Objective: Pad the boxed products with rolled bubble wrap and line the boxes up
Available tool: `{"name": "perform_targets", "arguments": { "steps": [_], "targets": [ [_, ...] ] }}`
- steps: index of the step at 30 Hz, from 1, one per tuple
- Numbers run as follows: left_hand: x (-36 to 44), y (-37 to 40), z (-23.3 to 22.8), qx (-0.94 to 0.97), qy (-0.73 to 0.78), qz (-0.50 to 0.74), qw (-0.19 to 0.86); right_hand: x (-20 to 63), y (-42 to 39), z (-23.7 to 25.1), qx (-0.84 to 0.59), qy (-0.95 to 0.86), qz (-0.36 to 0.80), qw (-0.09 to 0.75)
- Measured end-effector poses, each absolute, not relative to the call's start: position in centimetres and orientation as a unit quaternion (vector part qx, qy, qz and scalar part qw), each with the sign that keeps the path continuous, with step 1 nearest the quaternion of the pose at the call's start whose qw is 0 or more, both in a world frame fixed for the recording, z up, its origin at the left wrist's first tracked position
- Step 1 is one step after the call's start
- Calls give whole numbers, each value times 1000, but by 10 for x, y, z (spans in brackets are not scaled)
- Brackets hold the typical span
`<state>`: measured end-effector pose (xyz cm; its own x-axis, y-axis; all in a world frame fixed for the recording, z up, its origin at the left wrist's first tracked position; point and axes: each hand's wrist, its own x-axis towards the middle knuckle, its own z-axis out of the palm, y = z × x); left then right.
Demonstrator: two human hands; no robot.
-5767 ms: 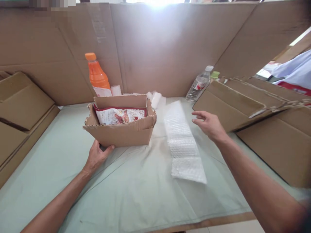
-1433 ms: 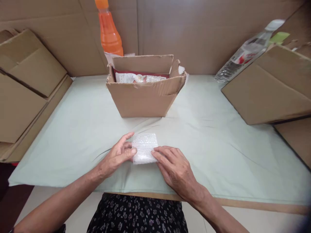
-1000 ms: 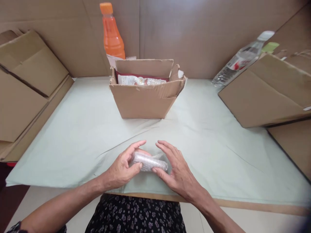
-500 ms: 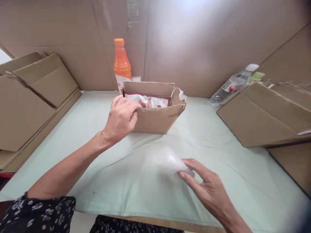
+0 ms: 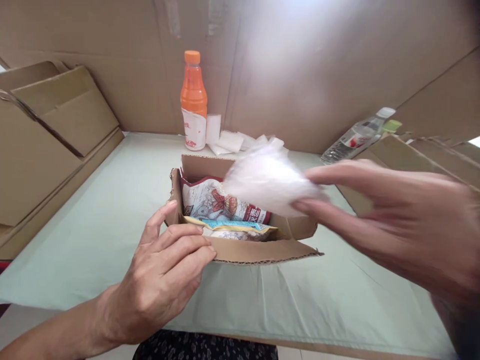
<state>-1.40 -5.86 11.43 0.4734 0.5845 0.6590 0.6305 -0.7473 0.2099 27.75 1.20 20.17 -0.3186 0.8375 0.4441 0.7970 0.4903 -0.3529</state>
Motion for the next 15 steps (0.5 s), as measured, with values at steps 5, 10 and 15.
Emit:
{"name": "perform_targets", "arguments": {
  "steps": [5,10,15],
  "targets": [
    [-11,-57,108,-843,-355,-404,28,201,49,177,-376,-925,-47,17],
    [-9,-56,109,-838,-353,-416,28,166,63,153,-367,-920,-47,-129],
    [-23,-53,100,-781,-400,-475,70,208,57,175,-362,-931,-40,34]
  ]
}}
